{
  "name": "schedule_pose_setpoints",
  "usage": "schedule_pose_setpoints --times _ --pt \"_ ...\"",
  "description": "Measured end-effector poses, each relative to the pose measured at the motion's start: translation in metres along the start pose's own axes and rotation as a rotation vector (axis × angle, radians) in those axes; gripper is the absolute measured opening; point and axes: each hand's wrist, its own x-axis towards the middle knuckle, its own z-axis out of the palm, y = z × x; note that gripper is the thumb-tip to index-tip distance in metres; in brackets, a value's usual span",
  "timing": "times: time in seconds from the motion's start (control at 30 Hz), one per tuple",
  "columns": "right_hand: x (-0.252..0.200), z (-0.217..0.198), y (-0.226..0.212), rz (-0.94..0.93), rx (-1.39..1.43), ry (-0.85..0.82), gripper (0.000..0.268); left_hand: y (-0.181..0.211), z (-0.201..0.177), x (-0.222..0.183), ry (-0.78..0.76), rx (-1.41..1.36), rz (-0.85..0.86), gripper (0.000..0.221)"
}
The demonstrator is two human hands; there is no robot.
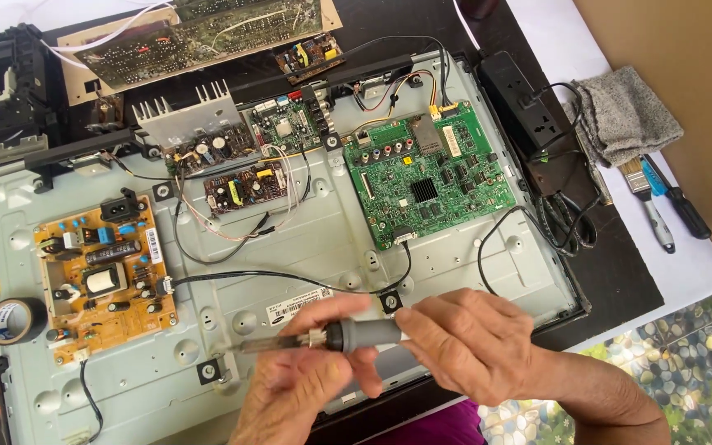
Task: Soldering electronic components on a television circuit board and applying insulating tape for repair.
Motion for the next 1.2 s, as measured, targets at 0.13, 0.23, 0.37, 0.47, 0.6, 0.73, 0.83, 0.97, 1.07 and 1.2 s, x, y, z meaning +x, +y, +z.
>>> schedule_pose_setpoints --times 0.13,0.23,0.37,0.47,0.6,0.73,0.83,0.97,1.07,1.2 --pt "-0.02 0.006 -0.008 0.013 -0.067 0.022 0.021 -0.024 -0.006 0.006 0.061 -0.105 0.137 0.058" --pt "-0.044 0.012 -0.013 -0.076 -0.245 0.179 0.012 -0.038 -0.017 0.016 0.066 -0.306 0.16 0.052" --pt "-0.034 0.022 -0.014 0.043 0.214 -0.028 0.026 -0.04 -0.006 0.023 0.008 -0.503 0.148 0.042" --pt "-0.033 0.022 -0.011 0.384 0.694 -0.276 0.064 -0.043 0.005 0.023 -0.058 -0.529 0.113 0.041" --pt "-0.024 0.02 -0.013 0.642 1.608 -0.151 0.091 -0.063 0.011 0.024 -0.078 -0.545 0.134 0.024" --pt "-0.031 0.025 -0.004 0.482 0.789 -0.172 0.057 -0.062 0.018 0.029 -0.103 -0.394 0.002 0.036" --pt "-0.014 0.025 0.003 0.379 0.783 -0.172 0.053 -0.058 0.017 0.026 -0.089 -0.357 0.008 0.041" --pt "0.001 0.025 0.011 0.496 1.295 -0.05 0.042 -0.056 0.016 0.02 -0.137 -0.284 0.043 0.042" --pt "-0.016 0.036 0.028 0.553 1.284 -0.036 0.054 -0.039 0.015 0.009 -0.233 -0.073 0.139 0.038" --pt "0.014 0.038 0.041 0.721 1.323 0.286 0.053 -0.049 0.008 0.005 -0.327 0.32 0.395 0.032"
